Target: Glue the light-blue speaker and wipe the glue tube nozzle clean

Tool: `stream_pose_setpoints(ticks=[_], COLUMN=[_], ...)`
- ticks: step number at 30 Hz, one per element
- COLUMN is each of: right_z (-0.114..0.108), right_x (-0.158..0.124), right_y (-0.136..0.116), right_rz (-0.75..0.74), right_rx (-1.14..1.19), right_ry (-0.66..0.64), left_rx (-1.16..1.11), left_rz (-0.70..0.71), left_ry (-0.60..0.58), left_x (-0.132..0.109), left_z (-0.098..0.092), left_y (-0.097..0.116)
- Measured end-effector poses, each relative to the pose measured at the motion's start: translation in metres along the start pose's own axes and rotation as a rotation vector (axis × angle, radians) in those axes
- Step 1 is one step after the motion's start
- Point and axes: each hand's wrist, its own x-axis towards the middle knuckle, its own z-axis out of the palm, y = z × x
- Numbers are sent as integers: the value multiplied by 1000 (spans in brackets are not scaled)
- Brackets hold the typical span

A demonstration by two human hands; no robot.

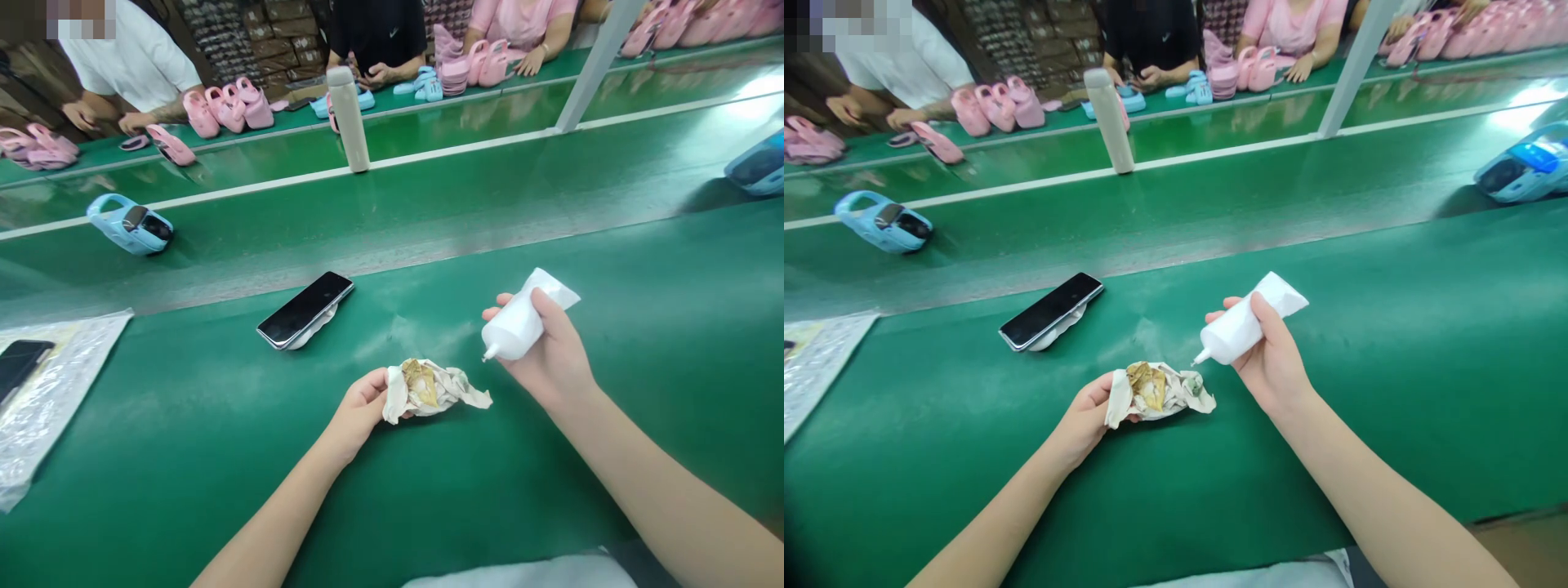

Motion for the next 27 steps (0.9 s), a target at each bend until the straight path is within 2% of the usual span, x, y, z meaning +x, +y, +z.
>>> stream_pose_setpoints(ticks=[5,13,21,27], right_z=[0,6,11,14], right_x=[-2,-11,-22,-26], right_y=[1,8,21,26], right_rz=[12,-68,-117,-153], right_rx=[21,-99,-287,-326], right_ry=[-44,-141,-228,-275], left_rx=[44,81,127,175], left_rz=[14,36,24,21], left_ry=[-30,-45,-127,-182], left_x=[-1,-7,-3,-7], left_z=[0,13,4,8], left_y=[-1,2,0,6])
